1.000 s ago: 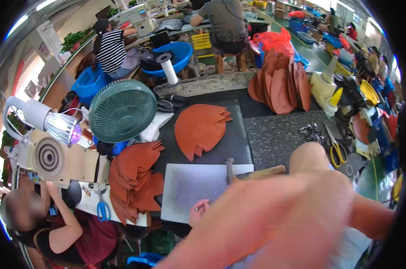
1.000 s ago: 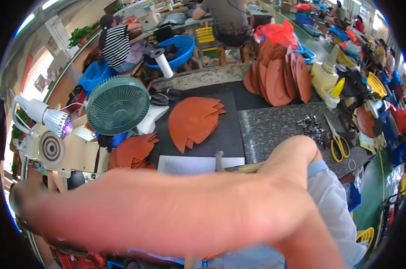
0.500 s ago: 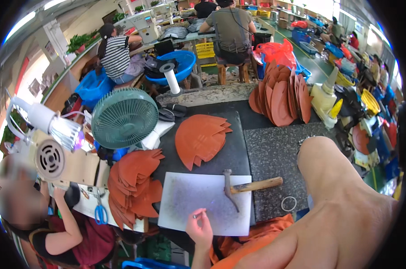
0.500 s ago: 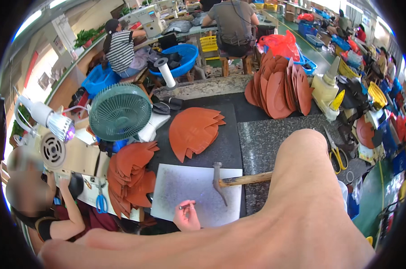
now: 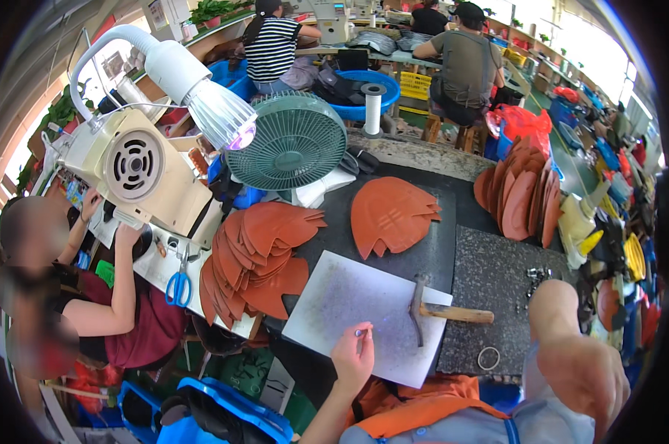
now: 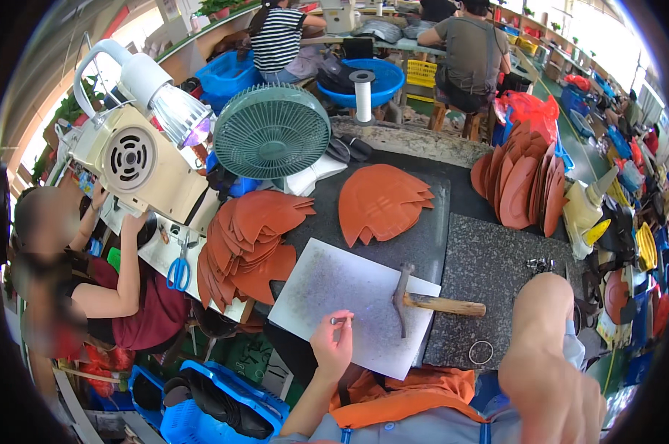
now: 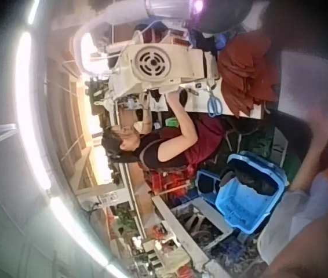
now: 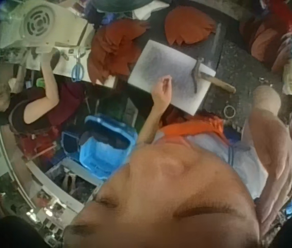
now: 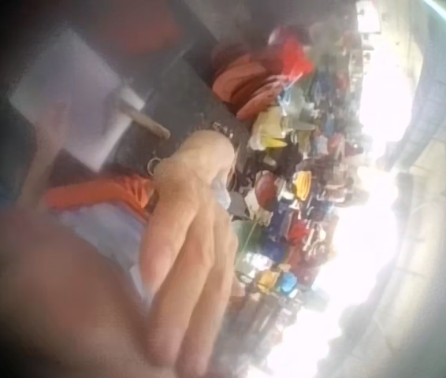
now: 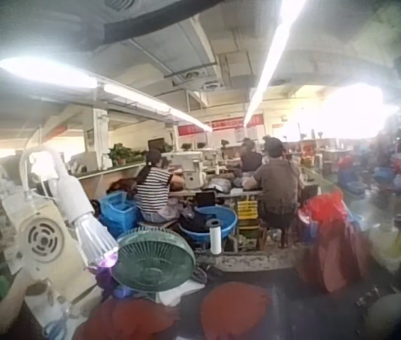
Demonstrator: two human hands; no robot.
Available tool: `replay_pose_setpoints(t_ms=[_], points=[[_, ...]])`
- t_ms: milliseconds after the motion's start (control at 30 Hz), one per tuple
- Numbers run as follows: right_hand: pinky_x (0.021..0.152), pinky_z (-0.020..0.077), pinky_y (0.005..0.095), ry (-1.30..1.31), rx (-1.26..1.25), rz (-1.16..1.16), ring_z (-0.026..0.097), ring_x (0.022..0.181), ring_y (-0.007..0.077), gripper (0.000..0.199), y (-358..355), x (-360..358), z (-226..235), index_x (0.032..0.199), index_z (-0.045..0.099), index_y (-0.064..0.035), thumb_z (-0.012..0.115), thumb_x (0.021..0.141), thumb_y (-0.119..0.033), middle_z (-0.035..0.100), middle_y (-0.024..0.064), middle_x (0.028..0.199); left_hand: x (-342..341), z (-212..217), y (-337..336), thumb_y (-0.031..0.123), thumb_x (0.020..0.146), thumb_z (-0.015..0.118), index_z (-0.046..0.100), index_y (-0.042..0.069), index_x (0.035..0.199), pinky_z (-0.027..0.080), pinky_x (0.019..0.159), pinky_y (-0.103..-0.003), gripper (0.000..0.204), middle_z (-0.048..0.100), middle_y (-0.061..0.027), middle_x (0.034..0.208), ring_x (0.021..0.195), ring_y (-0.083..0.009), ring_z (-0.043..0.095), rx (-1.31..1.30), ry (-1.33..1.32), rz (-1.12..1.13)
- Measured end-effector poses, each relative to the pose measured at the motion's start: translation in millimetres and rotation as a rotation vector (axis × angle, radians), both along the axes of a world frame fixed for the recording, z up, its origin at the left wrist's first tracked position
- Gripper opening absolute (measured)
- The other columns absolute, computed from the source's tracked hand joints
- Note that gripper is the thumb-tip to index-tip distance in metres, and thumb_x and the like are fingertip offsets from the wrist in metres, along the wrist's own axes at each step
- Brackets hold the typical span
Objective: The person processes leather shoe upper pieces by placing each piece on a board, holding a metal punch against it, and striking the tool with a hammer before setting the piece aside.
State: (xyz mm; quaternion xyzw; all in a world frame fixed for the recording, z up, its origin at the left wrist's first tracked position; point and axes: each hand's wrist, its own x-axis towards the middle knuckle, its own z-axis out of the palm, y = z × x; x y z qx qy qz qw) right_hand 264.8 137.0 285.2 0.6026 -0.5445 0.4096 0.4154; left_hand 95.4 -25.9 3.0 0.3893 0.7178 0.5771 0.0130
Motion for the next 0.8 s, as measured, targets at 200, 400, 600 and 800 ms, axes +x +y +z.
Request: replay_pose_setpoints(t_ms=[200,400,600,800], points=[[0.076,0.0527,0.0431,-0.426,0.131,-1.044,0.065,0.081,0.0241,0.026,18.9,-33.6,-76.8,0.104,0.067,-0.0080,0.070,0.081,-0.018,0.065,0.0091,0.086,-4.1,30.1,-3.3,-0.006,0.091,0.057,0.064,0.000,0.106,0.052,0.087,-0.031,0.018,0.071,-0.0134,0.100,0.097,-0.0220,0.069,0.280,-0.682,0.000],[0.101,0.0439,0.0461,-1.088,0.814,-1.484,0.052,0.119,0.0325,0.055,35.0,12.6,-175.0,0.129,0.055,-0.0115,0.075,0.083,-0.033,0.055,0.0124,0.126,-134.0,92.0,27.7,-0.008,0.078,0.054,0.063,0.001,0.094,0.043,0.083,-0.044,0.020,0.060,-0.0157,0.098,0.094,-0.0349,0.054,-0.095,0.496,0.064],[0.099,0.0450,0.0448,-1.185,0.527,-1.502,0.052,0.117,0.0335,0.065,27.6,26.0,-200.3,0.134,0.049,-0.0115,0.078,0.079,-0.029,0.052,0.0141,0.128,-244.3,79.4,47.2,0.046,0.053,0.090,0.057,0.000,0.130,0.046,0.097,-0.043,0.096,0.054,-0.0192,0.135,0.115,-0.0352,0.052,-1.006,0.779,0.198],[0.094,0.0467,0.0429,-1.215,0.461,-1.497,0.053,0.111,0.0342,0.062,27.1,9.0,-201.8,0.130,0.053,-0.0093,0.079,0.074,-0.021,0.052,0.0158,0.126,-280.1,77.7,41.7,0.044,0.059,0.087,0.057,0.001,0.132,0.044,0.102,-0.047,0.089,0.055,-0.0224,0.133,0.121,-0.0392,0.052,-1.027,0.664,0.023]])
